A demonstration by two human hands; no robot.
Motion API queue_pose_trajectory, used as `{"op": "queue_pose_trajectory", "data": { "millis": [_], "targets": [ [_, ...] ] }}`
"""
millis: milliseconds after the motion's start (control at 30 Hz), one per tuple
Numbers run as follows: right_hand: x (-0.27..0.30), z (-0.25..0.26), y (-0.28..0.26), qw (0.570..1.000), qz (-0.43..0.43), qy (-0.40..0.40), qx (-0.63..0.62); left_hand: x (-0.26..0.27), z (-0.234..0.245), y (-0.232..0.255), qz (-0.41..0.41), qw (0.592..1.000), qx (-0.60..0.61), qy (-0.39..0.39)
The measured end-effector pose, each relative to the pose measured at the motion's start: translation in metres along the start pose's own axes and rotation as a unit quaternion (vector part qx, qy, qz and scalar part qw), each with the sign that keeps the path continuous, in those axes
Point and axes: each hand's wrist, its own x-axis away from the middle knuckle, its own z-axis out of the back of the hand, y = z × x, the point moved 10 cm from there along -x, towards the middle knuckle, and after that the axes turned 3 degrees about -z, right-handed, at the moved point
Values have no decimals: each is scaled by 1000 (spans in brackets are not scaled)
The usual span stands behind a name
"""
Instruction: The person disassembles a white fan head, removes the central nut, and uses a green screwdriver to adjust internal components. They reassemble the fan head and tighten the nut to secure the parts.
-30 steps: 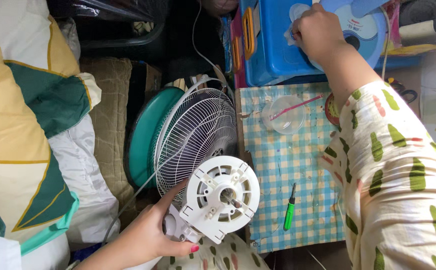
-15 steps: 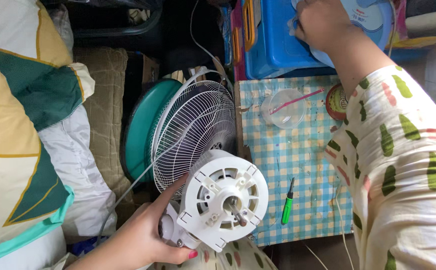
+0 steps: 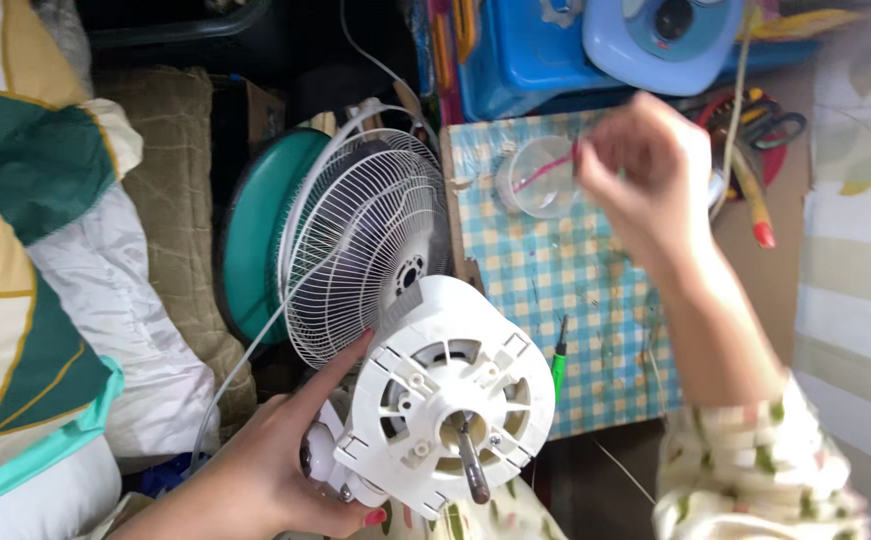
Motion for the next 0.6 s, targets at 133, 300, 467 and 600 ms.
{"op": "queue_pose_trajectory", "data": {
  "millis": [133, 300, 467, 600],
  "targets": [
    [88, 24, -28, 986, -106, 20, -129, -2, -10, 23, -73, 997, -26, -8],
    [174, 60, -59, 963, -107, 87, -232, 0, -35, 44, -88, 994, -65, -20],
    [231, 82, -105, 971, -37, 112, -208, 2, -66, 51, -96, 986, -123, -55],
    [239, 70, -147, 990, 6, 52, -134, -3, -89, 46, -72, 971, -214, -84]
  ]
}}
